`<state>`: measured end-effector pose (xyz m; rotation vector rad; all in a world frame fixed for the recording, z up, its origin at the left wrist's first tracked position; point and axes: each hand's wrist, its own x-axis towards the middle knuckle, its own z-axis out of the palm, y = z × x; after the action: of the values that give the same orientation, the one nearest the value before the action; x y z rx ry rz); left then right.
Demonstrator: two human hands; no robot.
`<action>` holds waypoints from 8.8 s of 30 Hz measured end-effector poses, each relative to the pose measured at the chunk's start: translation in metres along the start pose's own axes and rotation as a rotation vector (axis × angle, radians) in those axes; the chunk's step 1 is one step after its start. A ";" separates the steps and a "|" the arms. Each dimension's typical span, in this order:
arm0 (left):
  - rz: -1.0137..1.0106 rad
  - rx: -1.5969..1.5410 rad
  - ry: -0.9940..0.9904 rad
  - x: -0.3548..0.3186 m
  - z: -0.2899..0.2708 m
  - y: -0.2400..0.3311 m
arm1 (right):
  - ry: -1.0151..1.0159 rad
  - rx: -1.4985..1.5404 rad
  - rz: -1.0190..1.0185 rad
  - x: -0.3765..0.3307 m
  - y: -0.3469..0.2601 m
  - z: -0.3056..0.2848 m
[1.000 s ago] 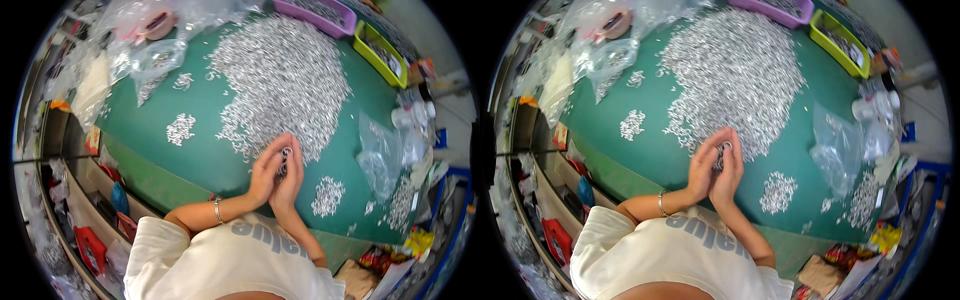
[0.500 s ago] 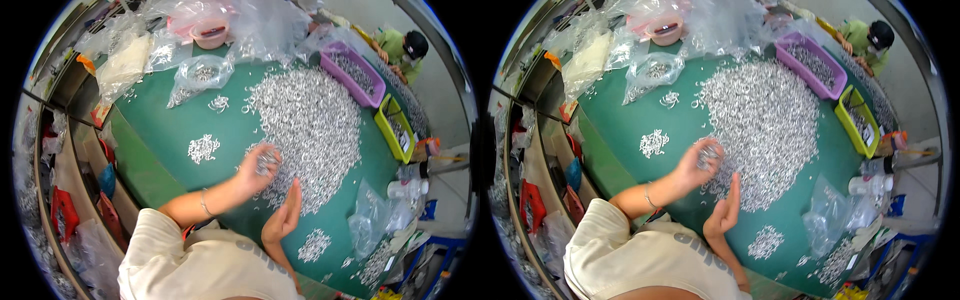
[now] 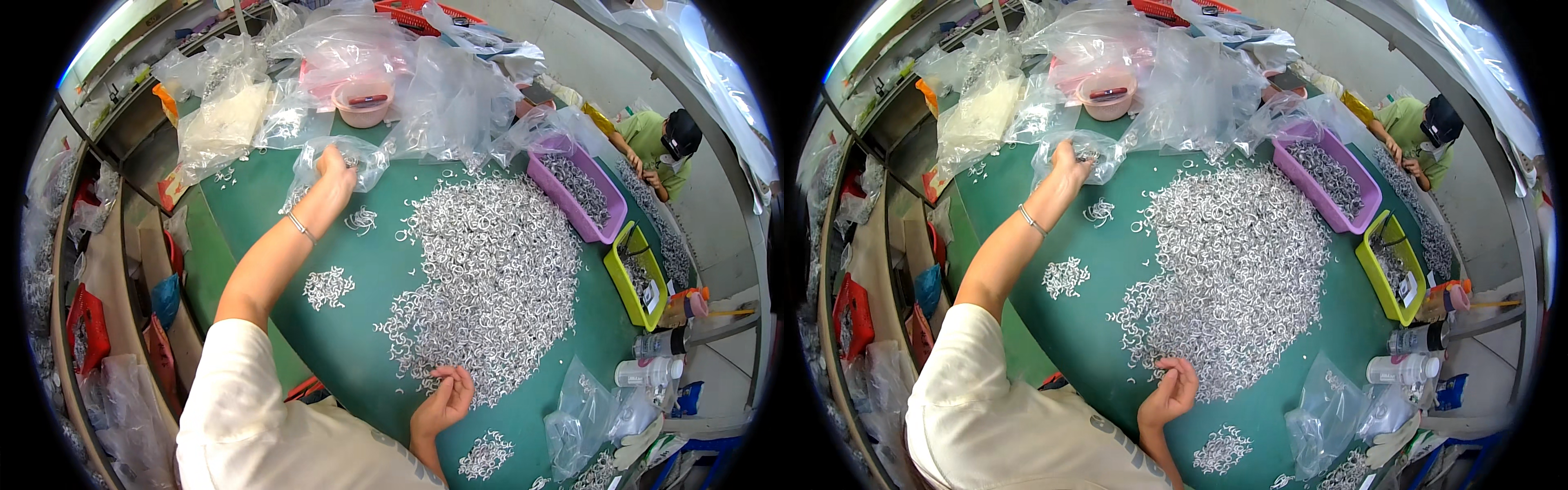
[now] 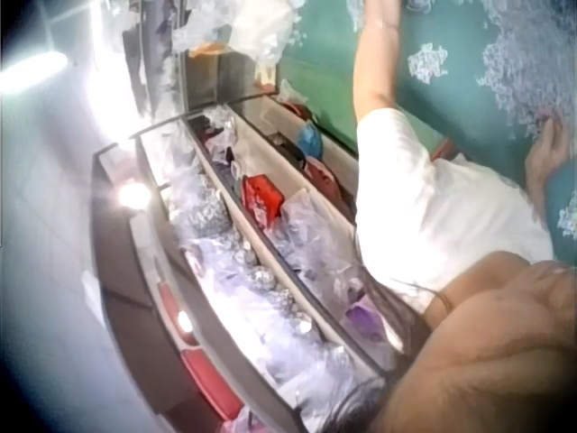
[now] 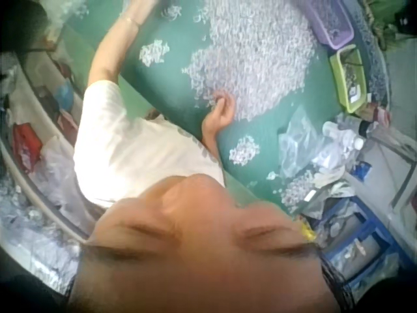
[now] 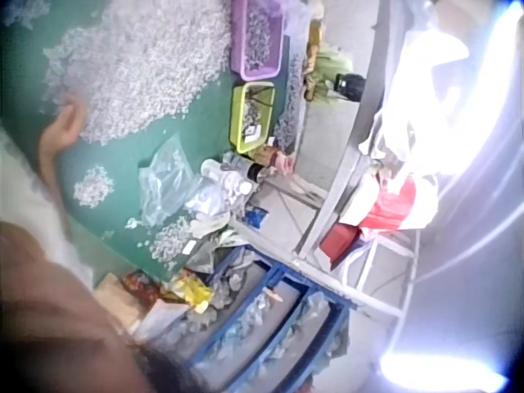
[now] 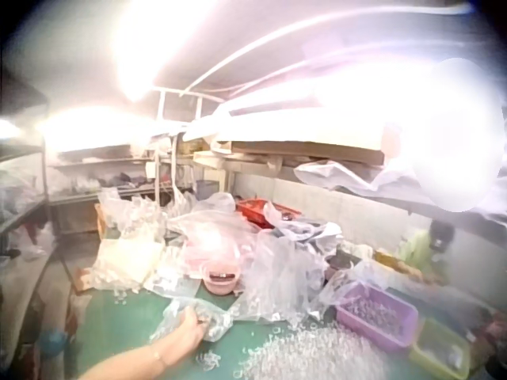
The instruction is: The person gathers and sorts small silver metal components by hand on a green workbench, placing them into piles, plastic bags, and storage bins.
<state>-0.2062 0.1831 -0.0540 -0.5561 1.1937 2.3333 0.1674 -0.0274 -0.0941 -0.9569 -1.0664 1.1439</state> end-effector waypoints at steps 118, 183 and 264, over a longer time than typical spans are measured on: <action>-1.410 0.718 -0.893 -0.264 -0.250 -0.056 | -0.144 -0.799 0.057 0.027 -0.051 -0.082; 0.553 1.439 -1.301 -0.188 -0.204 -0.046 | -0.537 -1.027 -0.395 0.052 -0.002 -0.008; -1.101 0.461 -0.916 -0.157 -0.149 -0.071 | -0.240 -0.840 -0.311 0.173 0.016 0.041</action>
<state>-0.0169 0.0626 -0.0953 0.0775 0.6359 1.0619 0.1388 0.1476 -0.0735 -1.2422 -1.8899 0.5388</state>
